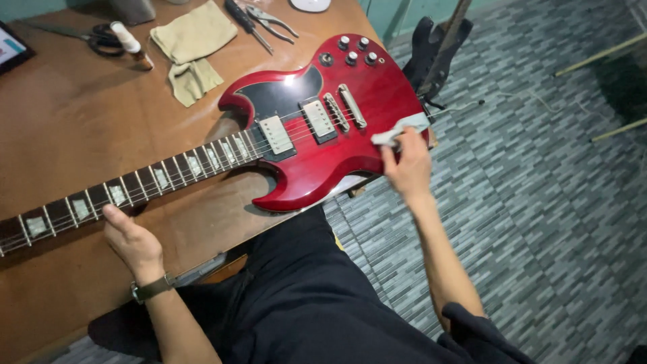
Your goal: Detailed cleaning and polishing of an electric guitar body and hardware using a cloth.
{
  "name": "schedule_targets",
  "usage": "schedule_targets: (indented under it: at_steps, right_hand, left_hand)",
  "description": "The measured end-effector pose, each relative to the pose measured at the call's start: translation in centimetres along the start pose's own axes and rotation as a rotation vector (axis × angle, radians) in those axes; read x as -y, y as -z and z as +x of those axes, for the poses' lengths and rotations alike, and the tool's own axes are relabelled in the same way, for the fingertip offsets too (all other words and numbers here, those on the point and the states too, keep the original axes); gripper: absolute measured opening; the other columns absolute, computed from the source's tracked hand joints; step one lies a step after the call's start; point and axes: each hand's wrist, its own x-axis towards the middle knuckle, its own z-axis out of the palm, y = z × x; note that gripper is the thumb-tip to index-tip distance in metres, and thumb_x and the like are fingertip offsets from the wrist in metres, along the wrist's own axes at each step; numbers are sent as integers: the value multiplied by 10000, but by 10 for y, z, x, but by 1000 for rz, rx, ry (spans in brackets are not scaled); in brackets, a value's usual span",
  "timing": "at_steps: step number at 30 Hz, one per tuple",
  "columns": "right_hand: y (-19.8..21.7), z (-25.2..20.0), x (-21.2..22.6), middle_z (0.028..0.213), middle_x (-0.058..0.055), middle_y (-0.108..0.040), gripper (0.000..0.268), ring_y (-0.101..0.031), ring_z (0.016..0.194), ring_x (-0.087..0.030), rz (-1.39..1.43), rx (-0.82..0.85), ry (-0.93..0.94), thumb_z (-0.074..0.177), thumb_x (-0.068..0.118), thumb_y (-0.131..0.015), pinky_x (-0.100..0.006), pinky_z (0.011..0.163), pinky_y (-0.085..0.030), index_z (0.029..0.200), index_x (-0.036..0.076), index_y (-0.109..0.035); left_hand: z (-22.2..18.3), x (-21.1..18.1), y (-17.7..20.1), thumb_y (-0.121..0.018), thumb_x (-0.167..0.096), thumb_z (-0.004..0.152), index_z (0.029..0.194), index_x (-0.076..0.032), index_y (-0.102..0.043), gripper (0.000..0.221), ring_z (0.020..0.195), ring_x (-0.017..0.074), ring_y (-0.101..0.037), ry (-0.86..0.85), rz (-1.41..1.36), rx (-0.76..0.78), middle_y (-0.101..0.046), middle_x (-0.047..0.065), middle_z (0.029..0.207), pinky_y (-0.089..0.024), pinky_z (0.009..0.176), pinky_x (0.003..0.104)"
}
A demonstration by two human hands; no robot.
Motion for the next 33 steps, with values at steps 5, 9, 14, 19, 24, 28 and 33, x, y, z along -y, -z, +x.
schedule_targets:
  at_steps: [5,9,14,19,24,28,33]
  right_hand:
    - [1,-8,126,1130,-224,-717,244,-691,1067,-382,216,-26,125,863,37,-732,-516,990,-554,1096,-29,-704]
    - [-20,-26,157,1406,-171,-655,420,-641,1310,-384,205,63,169,985,182,-693,-555,1123,-473,1378,86,-581]
    - [-16,-17,109,1332,-200,-682,402,-633,1229,-356,-111,-107,181,1093,284,-460,-500,1004,-434,1325,13,-647]
    - [2,8,47,1628,-111,-393,581,-311,1509,-349,-242,313,-391,1074,441,-262,-545,1185,-199,1541,157,-457]
    - [-8,-20,72,1378,-203,-625,457,-579,1218,-398,-260,58,168,976,215,-481,-528,943,-442,1354,-5,-616]
    - [1,-27,62,1180,-151,-758,238,-714,1112,-335,251,-49,136,906,-63,-684,-452,995,-569,1092,52,-779]
    - [25,17,-4,860,-67,-741,304,-611,831,-231,163,99,-269,944,-116,-528,-357,793,-485,918,79,-759]
  left_hand:
    - [0,5,-5,-194,-739,1057,823,-217,-240,573,688,138,-296,-7,-112,14,-249,-39,767,-332,752,321]
    - [1,2,-8,-249,-713,1030,1509,134,-299,974,1461,425,-352,79,-174,-10,-296,332,1572,-390,1176,485]
    - [3,10,-5,-223,-739,1056,951,-133,-411,643,1055,232,-558,-17,-144,11,-485,55,1021,-501,1088,478]
    - [1,4,-5,-236,-724,1060,1046,-99,-458,663,1061,245,-536,-33,-176,29,-535,83,1105,-449,944,405]
    - [0,0,-4,-235,-663,1103,805,-206,-243,545,669,124,-299,-32,-149,15,-301,-48,754,-261,628,315]
    - [-1,0,-2,-235,-675,1089,817,-219,-245,531,672,118,-299,-38,-164,33,-294,-54,762,-276,638,307]
    - [-3,-8,0,-239,-663,1092,784,-216,-229,544,641,118,-289,-21,-151,31,-285,-58,725,-260,617,301]
